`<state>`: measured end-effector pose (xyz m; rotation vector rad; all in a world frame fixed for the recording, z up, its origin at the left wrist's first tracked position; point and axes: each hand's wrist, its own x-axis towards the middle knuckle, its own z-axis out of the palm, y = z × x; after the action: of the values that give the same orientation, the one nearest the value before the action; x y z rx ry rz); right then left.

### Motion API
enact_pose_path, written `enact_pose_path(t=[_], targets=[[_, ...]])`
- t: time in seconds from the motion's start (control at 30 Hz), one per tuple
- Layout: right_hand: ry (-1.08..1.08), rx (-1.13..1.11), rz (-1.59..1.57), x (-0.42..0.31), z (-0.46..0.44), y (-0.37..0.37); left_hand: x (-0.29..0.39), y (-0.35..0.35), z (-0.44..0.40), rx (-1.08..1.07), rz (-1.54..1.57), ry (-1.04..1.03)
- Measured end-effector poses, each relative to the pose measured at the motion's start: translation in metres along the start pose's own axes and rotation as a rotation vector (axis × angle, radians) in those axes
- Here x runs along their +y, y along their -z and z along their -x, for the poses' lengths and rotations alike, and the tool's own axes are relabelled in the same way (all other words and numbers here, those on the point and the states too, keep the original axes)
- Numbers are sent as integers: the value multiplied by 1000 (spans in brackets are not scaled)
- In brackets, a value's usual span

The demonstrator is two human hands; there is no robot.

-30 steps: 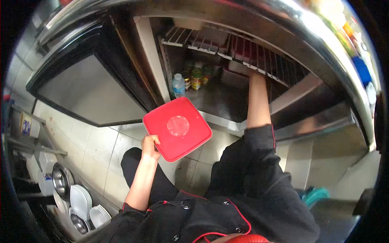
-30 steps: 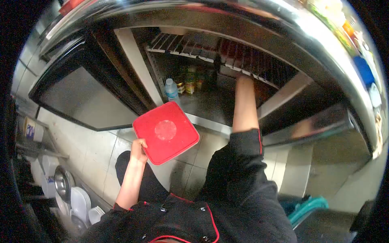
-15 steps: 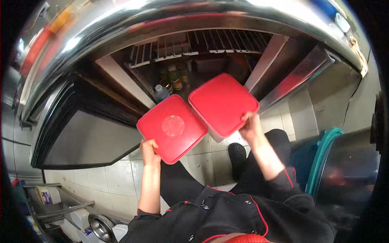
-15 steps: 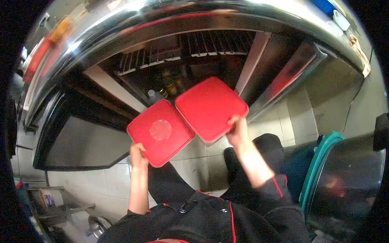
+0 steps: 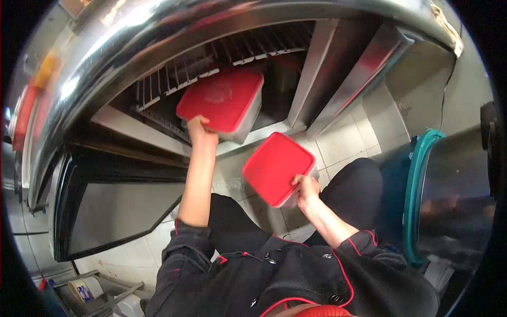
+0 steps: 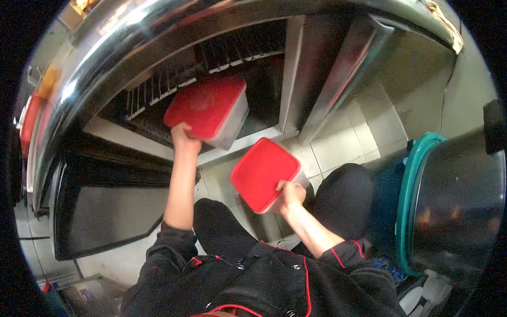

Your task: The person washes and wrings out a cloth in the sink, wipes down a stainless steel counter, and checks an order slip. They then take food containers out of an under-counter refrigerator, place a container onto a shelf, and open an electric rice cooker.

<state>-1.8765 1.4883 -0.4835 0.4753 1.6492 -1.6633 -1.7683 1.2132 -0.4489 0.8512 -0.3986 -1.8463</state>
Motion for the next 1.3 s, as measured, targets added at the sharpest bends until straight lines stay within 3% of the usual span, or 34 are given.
enact_pose_path(t=[0.07, 0.13, 0.2, 0.3, 0.4, 0.5, 0.67, 0.8, 0.83, 0.93, 0.97, 1.0, 1.03, 1.07, 1.1, 1.13, 1.2, 1.23, 1.27, 1.3], targets=[[-55, -12, -4, 7, -3, 4, -20, -30, -46, 97, 54, 42], [-76, -29, -107, 24, -9, 2, -44, -59, -83, -282, 237, -30], [-100, -36, -140, 29, -7, -1, -59, -89, -105, -433, 254, -26], [-165, -46, -135, 20, 12, -1, -71, -126, -128, -405, 134, 11], [-99, -110, -193, 27, 9, 4, -84, -145, -144, -368, 1, 41], [-21, -11, -214, 21, 10, -1, -87, -151, -154, -334, -161, 50], [2, 16, -148, 19, -1, -6, -75, -127, -132, -318, -742, -14], [29, -100, 67, 30, -22, -25, -28, -88, -6, -700, -1128, -77], [2, -117, 109, 29, -21, -34, -22, -56, 14, -976, -1151, -245], [-33, -194, 297, 56, -49, -48, 114, -65, 169, -1396, -1310, 94], [-98, -210, 332, 46, -36, -61, 162, -71, 204, -1343, -1194, 144], [-155, -228, 373, 34, -23, -72, 210, -73, 236, -1225, -1058, -149], [-202, -253, 487, 31, -24, -78, 236, -62, 252, -1037, -582, -328], [-242, -279, 593, 38, -32, -81, 273, -54, 273, -504, -674, -640], [-342, -415, 507, 38, -37, -79, 307, -58, 277, 70, -949, -963], [-443, -550, 427, 35, -44, -75, 342, -26, 272, 518, -1250, -1114], [-549, -657, 455, 42, -33, -65, 396, 43, 264, 903, -1581, -1183], [-480, -645, 627, 15, 5, -76, 410, 61, 259, 1048, -1740, -995], [-410, -613, 793, -25, 50, -75, 409, 134, 234, 1246, -2137, -1115], [-380, -687, 814, -48, 79, -77, 410, 101, 246, 1097, -2132, -998]])
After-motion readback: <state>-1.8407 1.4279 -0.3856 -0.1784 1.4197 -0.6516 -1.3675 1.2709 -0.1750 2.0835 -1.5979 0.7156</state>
